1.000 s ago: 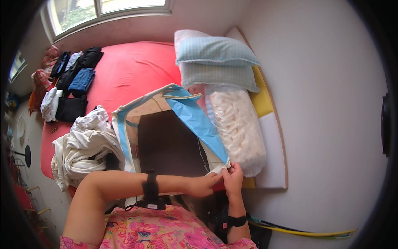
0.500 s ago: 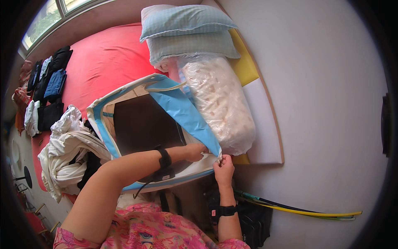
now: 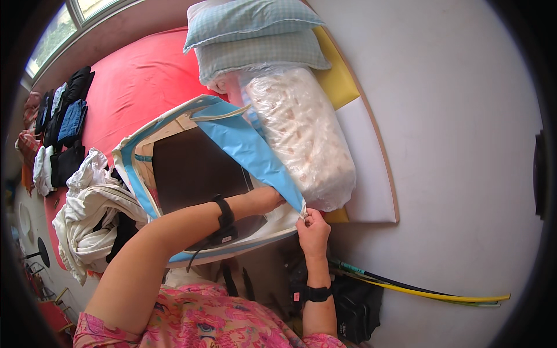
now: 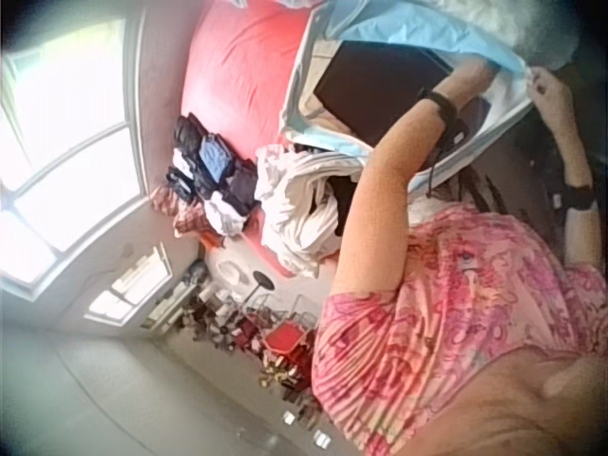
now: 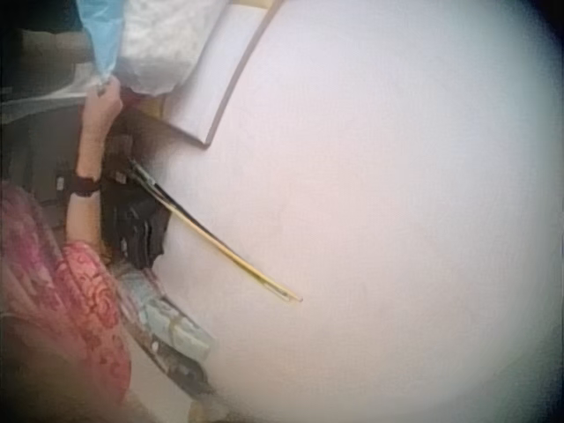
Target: The person empties a storage bag of laundry onto a bed, spreads out a pair of trousers and a shirt to check them, and then folds the trousers and places them in the bag.
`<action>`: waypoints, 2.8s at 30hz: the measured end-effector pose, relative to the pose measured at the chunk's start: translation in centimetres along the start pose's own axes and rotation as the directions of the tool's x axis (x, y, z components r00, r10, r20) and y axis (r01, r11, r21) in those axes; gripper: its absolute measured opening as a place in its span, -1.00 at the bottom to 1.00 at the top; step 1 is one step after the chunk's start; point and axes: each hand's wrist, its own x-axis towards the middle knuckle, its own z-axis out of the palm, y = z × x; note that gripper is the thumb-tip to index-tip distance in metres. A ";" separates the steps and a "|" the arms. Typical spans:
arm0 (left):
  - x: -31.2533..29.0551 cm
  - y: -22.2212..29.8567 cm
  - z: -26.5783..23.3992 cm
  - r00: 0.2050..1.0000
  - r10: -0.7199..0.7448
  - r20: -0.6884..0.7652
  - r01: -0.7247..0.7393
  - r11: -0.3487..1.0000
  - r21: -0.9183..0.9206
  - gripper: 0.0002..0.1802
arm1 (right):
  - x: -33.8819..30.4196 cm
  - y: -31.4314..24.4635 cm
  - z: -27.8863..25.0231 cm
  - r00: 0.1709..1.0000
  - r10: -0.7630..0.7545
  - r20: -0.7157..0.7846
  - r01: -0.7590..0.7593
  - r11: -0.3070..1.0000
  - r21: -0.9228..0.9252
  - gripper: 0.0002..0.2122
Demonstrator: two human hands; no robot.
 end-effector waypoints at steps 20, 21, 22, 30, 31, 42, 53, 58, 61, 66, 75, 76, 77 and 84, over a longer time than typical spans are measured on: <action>-1.8 2.0 0.3 0.910 0.315 0.269 -0.279 0.946 -0.164 -0.79 | 0.0 0.6 -0.8 0.984 0.103 0.147 -0.146 0.937 0.317 -0.81; -1.7 2.3 0.2 0.910 0.316 0.268 -0.278 0.945 -0.170 -0.79 | 0.0 1.0 -1.1 0.978 0.110 0.177 -0.166 0.925 0.342 -0.81; -1.9 2.5 0.0 0.922 0.285 0.261 -0.255 0.956 -0.145 -0.79 | 0.0 1.2 -1.4 0.977 0.114 0.179 -0.170 0.926 0.338 -0.81; -1.9 2.4 -0.2 0.937 0.250 0.244 -0.232 0.967 -0.101 -0.79 | 0.0 1.5 -2.2 0.949 0.192 0.251 -0.276 0.891 0.360 -0.77; -1.9 2.2 -0.6 0.945 0.212 0.249 -0.199 0.977 -0.077 -0.78 | -0.1 1.7 -2.3 0.948 0.193 0.253 -0.277 0.892 0.358 -0.77; -2.0 2.7 -0.4 0.948 0.225 0.223 -0.233 0.972 0.011 -0.73 | -0.3 -1.4 -3.0 0.947 0.168 0.274 -0.271 0.878 0.396 -0.74; -0.8 2.4 1.9 0.912 0.247 0.329 -0.244 0.968 -0.050 -0.73 | 0.4 -1.6 -3.6 0.908 0.208 0.364 -0.313 0.914 0.259 -0.72; -0.5 2.1 2.7 0.933 0.212 0.291 -0.172 0.972 -0.159 -0.70 | 1.0 0.6 -3.6 0.846 0.216 0.488 -0.326 0.933 0.152 -0.68; 0.0 2.5 2.5 0.934 0.254 0.250 -0.203 0.956 -0.212 -0.66 | 1.5 1.3 -3.7 0.843 0.272 0.465 -0.243 0.962 -0.121 -0.69; -0.8 1.5 0.3 0.908 0.183 0.377 -0.171 0.983 -0.066 -0.69 | 1.0 6.8 -1.3 0.941 0.100 0.324 -0.097 0.995 -0.024 -0.67; -20.7 -5.8 -14.2 0.564 -0.566 0.601 0.412 0.824 0.389 -0.51 | -1.1 -0.7 0.0 0.901 -0.422 0.101 0.423 0.804 -0.418 -0.66; -22.1 -4.2 -14.6 0.605 -0.536 0.589 0.477 0.836 0.272 -0.51 | -1.4 -2.1 0.5 0.895 -0.417 0.160 0.446 0.809 -0.384 -0.67; -23.6 -2.2 -15.0 0.645 -0.510 0.569 0.531 0.835 0.147 -0.50 | -1.7 -3.9 1.4 0.897 -0.410 0.166 0.442 0.813 -0.379 -0.67; -29.2 6.0 -15.2 0.841 -0.386 0.379 0.236 0.892 0.385 -0.72 | -5.2 -8.1 9.1 0.297 -0.413 0.861 0.482 0.843 0.239 -0.73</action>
